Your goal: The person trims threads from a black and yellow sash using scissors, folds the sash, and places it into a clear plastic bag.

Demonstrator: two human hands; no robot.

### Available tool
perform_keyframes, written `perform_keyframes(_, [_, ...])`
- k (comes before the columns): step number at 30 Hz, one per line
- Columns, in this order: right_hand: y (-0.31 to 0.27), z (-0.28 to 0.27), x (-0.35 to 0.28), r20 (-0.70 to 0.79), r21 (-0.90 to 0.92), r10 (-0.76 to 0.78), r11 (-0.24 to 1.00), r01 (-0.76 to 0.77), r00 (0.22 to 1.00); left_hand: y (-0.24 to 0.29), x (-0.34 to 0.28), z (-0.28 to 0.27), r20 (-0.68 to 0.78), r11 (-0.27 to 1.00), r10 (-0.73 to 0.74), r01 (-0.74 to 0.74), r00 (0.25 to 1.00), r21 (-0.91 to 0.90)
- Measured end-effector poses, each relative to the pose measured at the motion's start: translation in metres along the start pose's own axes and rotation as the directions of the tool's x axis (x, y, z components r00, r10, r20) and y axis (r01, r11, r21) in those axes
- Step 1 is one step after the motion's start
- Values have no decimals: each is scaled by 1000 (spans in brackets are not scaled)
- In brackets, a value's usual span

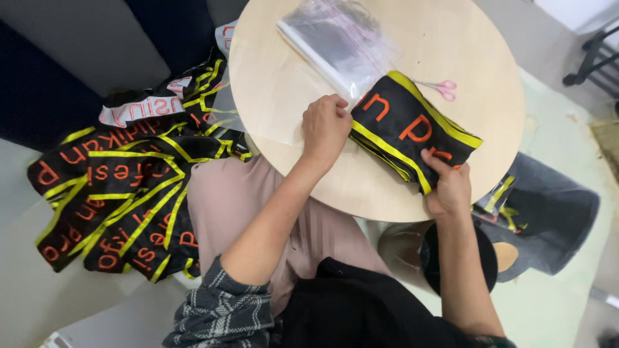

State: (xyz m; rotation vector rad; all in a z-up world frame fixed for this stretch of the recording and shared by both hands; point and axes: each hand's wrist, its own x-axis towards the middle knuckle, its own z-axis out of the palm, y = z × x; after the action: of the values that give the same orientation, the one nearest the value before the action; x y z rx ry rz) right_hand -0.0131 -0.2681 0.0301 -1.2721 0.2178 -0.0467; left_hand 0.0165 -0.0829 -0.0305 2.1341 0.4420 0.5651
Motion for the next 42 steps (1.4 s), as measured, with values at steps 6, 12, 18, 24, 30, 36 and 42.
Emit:
perform_keyframes(6, [11, -10, 7, -21, -12, -34, 999, 34, 999, 10, -8, -5, 38, 1000, -8, 8, 999, -5])
perform_keyframes(12, [13, -3, 2, 21, -35, -59, 998, 60, 998, 20, -13, -13, -6, 998, 59, -59, 998, 17])
perform_keyframes(18, [13, -1, -11, 67, -69, -19, 997, 24, 998, 30, -16, -19, -70, 998, 65, -65, 995, 12])
perform_keyframes(24, [16, 0, -15, 99, -101, -45, 993, 55, 994, 13, -5, 0, -99, 974, 165, -146, 981, 175])
perform_keyframes(30, [28, -11, -7, 344, -294, -227, 895, 335, 911, 28, -11, -12, -269, 934, 353, -320, 896, 159])
perform_keyframes(36, [13, -1, -24, 620, -354, -333, 689, 633, 710, 41, -17, -13, -316, 871, 461, -491, 829, -19])
perform_keyframes(42, [32, 2, -16, 358, -254, -296, 882, 398, 885, 48, -42, -23, -346, 741, 632, -672, 693, 6])
